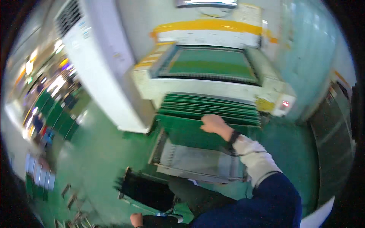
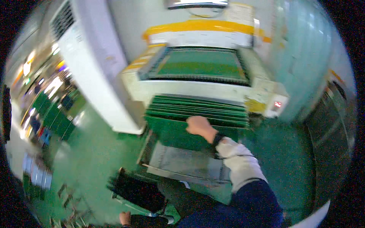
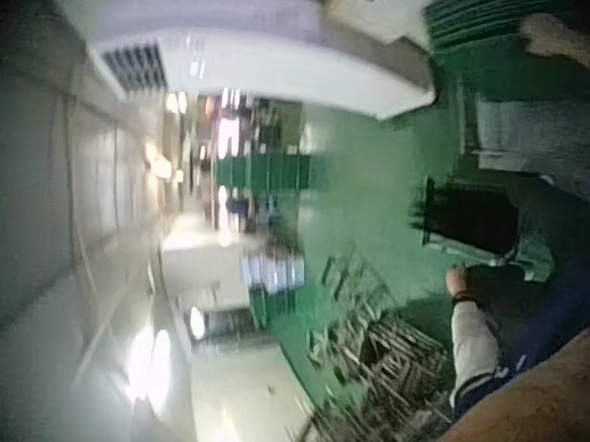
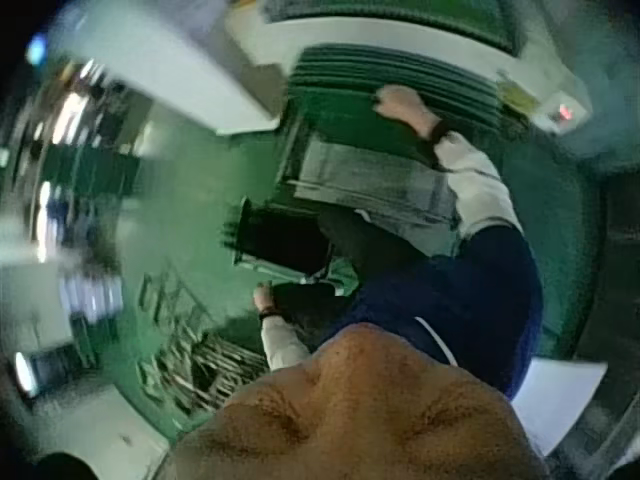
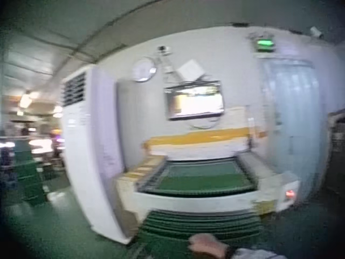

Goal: Feeding green circuit boards into a processing or cleaning machine in a factory environment.

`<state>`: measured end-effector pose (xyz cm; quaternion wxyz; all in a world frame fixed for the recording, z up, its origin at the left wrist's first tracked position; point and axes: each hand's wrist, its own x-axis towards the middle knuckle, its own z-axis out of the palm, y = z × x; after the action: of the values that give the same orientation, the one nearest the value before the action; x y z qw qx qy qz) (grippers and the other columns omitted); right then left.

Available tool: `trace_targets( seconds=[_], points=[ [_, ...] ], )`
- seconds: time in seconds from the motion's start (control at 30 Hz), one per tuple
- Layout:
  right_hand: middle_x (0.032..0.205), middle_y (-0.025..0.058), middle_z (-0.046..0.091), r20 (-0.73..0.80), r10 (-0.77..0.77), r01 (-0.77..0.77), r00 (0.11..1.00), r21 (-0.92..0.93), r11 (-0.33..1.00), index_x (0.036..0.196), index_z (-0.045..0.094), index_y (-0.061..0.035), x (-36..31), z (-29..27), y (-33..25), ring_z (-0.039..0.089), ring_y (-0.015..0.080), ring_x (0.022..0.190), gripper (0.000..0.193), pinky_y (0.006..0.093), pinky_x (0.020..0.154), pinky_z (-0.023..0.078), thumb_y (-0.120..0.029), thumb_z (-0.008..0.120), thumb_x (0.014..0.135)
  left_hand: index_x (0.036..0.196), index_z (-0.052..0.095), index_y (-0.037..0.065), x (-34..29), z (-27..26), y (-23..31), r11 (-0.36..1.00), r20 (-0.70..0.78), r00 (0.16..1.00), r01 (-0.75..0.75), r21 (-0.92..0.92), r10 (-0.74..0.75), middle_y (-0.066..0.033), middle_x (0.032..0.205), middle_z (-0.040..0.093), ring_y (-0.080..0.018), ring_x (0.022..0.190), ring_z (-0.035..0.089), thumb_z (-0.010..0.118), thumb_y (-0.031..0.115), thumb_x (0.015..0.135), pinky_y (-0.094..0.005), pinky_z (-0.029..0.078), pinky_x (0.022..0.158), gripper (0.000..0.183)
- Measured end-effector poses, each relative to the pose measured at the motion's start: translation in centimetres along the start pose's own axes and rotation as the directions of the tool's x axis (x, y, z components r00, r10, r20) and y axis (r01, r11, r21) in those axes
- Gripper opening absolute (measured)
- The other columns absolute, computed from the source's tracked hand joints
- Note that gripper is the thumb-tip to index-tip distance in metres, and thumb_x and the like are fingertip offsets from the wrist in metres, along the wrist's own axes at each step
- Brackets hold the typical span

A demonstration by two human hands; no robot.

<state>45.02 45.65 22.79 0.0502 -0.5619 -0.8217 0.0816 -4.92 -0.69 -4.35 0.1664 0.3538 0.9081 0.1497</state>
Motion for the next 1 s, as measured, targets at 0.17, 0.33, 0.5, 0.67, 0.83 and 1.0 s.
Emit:
trace_targets(
  seconds=[0.17, 0.33, 0.5, 0.67, 0.83, 1.0],
  points=[
    [0.086, 0.0178, 0.068, -0.030, 0.021, -0.021, 0.999, 0.013, 1.000, 0.086, 0.069, -0.0024, 0.3, -0.1, 0.8, 0.066, 0.0371, 0.085, 0.028, 0.0478, 0.073, 0.053, -0.028, 0.068, 0.075, 0.100, 0.068, 0.008, 2.1, 2.8, -4.6, 0.800, 0.217, 0.932, -0.362, 0.479, 0.292, -0.0145, 0.098, 0.069, -0.0282, 0.082, 0.067, 0.048, 0.013, 0.097, -0.0415, 0.052, 0.068, 0.022],
    [0.084, 0.0170, 0.069, -0.032, 0.040, -0.039, 0.999, 0.018, 0.999, 0.083, 0.070, -0.0022, 0.4, -0.1, 0.7, 0.067, 0.0365, 0.082, 0.023, 0.0474, 0.070, 0.054, -0.023, 0.068, 0.074, 0.104, 0.067, 0.009, 2.9, 3.7, -6.7, 0.689, 0.225, 0.910, -0.411, 0.597, 0.348, -0.0126, 0.099, 0.070, -0.0249, 0.081, 0.068, 0.047, 0.014, 0.097, -0.0395, 0.053, 0.065, 0.022],
    [0.090, 0.0153, 0.069, 0.043, 0.104, -0.105, 0.994, 0.013, 0.994, 0.093, 0.070, -0.0054, 0.5, 0.2, 0.5, 0.066, 0.0351, 0.089, 0.029, 0.0471, 0.075, 0.053, -0.031, 0.068, 0.079, 0.106, 0.066, 0.008, 3.4, 3.4, -5.9, 0.822, 0.216, 0.959, -0.269, 0.502, 0.183, -0.0133, 0.101, 0.069, -0.0261, 0.085, 0.067, 0.048, 0.018, 0.097, -0.0398, 0.053, 0.067, 0.023],
    [0.090, 0.0150, 0.069, 0.061, 0.123, -0.124, 0.991, 0.015, 0.992, 0.093, 0.070, -0.0060, 0.7, 0.0, 0.5, 0.066, 0.0350, 0.089, 0.029, 0.0471, 0.075, 0.053, -0.031, 0.069, 0.079, 0.107, 0.066, 0.006, 3.4, 2.8, -4.6, 0.923, 0.215, 0.977, -0.083, 0.375, 0.000, -0.0149, 0.104, 0.069, -0.0286, 0.089, 0.066, 0.049, 0.025, 0.096, -0.0408, 0.052, 0.070, 0.028],
    [0.089, 0.0156, 0.069, 0.043, 0.123, -0.124, 0.991, 0.020, 0.992, 0.092, 0.070, -0.0056, 0.7, -0.2, 0.2, 0.066, 0.0353, 0.090, 0.028, 0.0466, 0.076, 0.053, -0.031, 0.069, 0.078, 0.108, 0.066, 0.004, 3.0, 2.1, -4.0, 0.954, 0.218, 0.968, 0.057, 0.295, -0.125, -0.0164, 0.107, 0.068, -0.0311, 0.093, 0.065, 0.051, 0.031, 0.095, -0.0418, 0.052, 0.074, 0.033],
    [0.089, 0.0156, 0.069, 0.018, 0.082, -0.082, 0.996, -0.010, 0.997, 0.093, 0.069, -0.0054, 0.1, -0.5, 0.2, 0.066, 0.0353, 0.090, 0.029, 0.0465, 0.076, 0.053, -0.031, 0.069, 0.079, 0.110, 0.066, 0.003, 2.6, 1.6, -3.4, 0.958, 0.233, 0.947, 0.168, 0.230, -0.222, -0.0179, 0.109, 0.067, -0.0336, 0.098, 0.065, 0.053, 0.037, 0.095, -0.0428, 0.051, 0.078, 0.040]
  ],
)
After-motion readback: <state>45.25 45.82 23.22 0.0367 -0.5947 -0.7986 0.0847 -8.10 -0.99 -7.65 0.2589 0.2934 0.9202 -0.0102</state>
